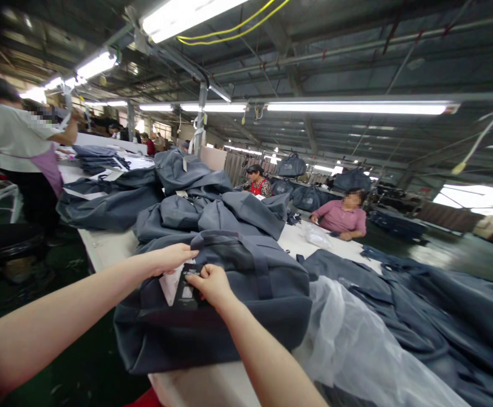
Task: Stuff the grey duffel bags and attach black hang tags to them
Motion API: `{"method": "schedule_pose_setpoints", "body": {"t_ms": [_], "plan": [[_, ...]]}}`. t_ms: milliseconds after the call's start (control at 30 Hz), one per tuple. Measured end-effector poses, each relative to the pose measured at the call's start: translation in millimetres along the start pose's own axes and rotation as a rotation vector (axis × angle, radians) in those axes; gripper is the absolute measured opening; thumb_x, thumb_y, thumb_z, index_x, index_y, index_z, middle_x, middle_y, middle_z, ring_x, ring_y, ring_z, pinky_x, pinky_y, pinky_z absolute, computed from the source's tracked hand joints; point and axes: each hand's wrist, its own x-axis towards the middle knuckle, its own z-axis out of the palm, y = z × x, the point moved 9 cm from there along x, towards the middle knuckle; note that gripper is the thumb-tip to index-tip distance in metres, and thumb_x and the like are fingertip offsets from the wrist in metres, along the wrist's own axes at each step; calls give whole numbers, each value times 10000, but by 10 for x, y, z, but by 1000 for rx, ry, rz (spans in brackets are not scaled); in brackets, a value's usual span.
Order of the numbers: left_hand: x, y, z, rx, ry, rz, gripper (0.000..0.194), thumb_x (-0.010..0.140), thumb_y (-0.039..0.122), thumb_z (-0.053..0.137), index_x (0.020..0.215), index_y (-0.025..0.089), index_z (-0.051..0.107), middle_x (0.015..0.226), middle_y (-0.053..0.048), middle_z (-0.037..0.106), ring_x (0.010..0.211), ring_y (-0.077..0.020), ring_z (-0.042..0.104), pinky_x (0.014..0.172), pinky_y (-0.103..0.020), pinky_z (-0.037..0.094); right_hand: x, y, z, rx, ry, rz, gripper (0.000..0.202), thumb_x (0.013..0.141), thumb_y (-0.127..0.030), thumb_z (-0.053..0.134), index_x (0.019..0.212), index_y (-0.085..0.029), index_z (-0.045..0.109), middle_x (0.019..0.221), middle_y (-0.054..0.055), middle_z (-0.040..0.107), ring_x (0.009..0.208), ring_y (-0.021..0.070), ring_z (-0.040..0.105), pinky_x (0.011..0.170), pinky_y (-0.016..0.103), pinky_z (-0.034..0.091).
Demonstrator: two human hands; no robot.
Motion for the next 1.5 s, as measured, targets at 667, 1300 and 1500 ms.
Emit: {"method": "schedule_pose_setpoints", "body": {"t_ms": [667,1300,1500], "plan": [[-166,-186,-37,-99,-19,60,383,756,566,476,732,193,560,490,31,472,402,-133,410,401,-240,311,-8,-260,-156,-125,283,-315,434,752,-384,630,559,-217,279,527,-64,343,547,100,316,545,235,290],[-241,-142,563,-754,-232,-185,278,619,271,789,769,98,631,629,-71,668,515,-169,610,516,-267,488,-85,-318,-553,459,76,-318,277,810,-374,593,607,-186,589,607,1,511,678,153,517,727,284,423],[-39,-251,529,-898,25,-181,130,757,228,679,802,131,605,634,-49,674,554,-158,641,586,-271,537,86,-114,-619,430,126,-219,227,746,-390,679,701,-168,679,685,4,584,684,125,518,674,246,408]]}}
